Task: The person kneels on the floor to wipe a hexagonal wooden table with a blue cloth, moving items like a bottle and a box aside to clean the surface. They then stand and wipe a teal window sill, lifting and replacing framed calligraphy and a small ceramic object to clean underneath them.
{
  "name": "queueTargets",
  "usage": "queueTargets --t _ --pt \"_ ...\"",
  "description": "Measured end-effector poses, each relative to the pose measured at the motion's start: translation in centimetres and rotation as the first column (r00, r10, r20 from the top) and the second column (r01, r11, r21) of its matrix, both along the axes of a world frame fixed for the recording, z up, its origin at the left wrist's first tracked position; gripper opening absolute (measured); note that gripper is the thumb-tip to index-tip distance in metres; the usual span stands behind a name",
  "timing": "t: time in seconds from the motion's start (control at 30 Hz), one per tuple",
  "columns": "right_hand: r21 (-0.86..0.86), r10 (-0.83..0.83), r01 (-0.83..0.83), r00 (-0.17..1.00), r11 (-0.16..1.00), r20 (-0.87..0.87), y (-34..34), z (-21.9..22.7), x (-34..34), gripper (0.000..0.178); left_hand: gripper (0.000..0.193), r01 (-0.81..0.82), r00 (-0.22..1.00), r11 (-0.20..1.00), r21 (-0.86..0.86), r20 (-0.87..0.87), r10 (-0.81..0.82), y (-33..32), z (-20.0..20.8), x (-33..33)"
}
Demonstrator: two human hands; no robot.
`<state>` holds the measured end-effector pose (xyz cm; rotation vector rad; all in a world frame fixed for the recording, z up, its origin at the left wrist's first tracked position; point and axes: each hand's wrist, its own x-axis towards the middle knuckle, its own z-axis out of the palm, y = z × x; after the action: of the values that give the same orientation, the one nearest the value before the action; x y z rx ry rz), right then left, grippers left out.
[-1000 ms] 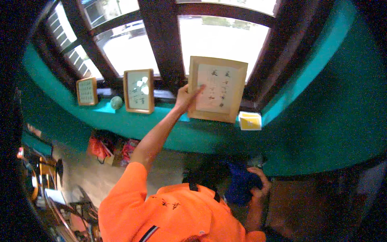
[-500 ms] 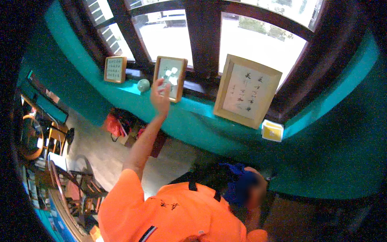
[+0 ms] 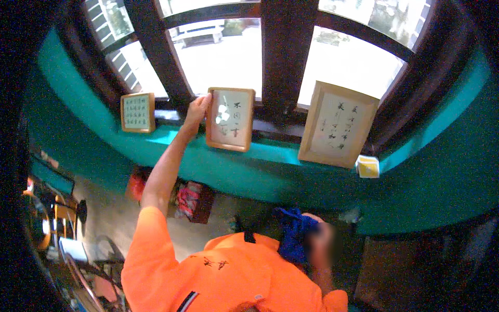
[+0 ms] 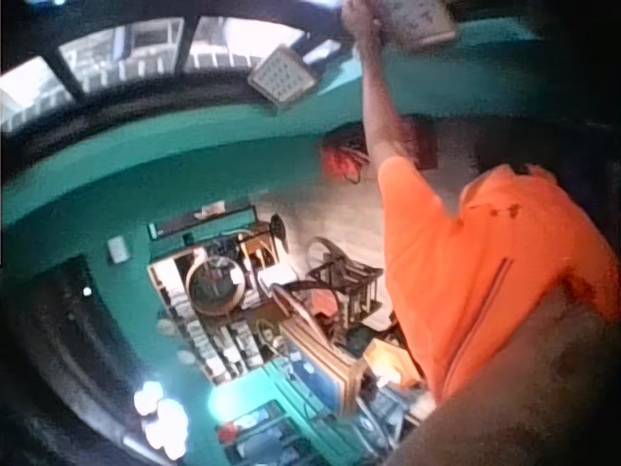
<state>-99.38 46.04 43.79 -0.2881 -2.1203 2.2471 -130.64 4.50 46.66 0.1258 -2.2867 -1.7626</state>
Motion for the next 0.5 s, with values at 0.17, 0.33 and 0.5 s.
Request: queueTargets --t 0.17,0.33,0.5 --pt "-0.096 -0.081 0.086 0.995 0.992 0.055 -4.8 -3.7 0.9 0.054 0.042 0.189 0.97 0.857 0.48 0.047 -0.24 2.7 0.5 -0.3" --pt "-0.153 -0.245 0.257 0.965 0.954 0.089 -6.0 -8.2 1.9 0.052 0.041 0.207 0.966 0.791 0.576 0.006 -0.257 2.5 0.6 0.2" --pt "0.011 -0.345 0.345 0.939 0.939 0.003 -6.9 -1.4 -1.9 0.052 0.045 0.112 0.972 0.788 0.605 0.098 -0.213 0.0 2.6 7.3"
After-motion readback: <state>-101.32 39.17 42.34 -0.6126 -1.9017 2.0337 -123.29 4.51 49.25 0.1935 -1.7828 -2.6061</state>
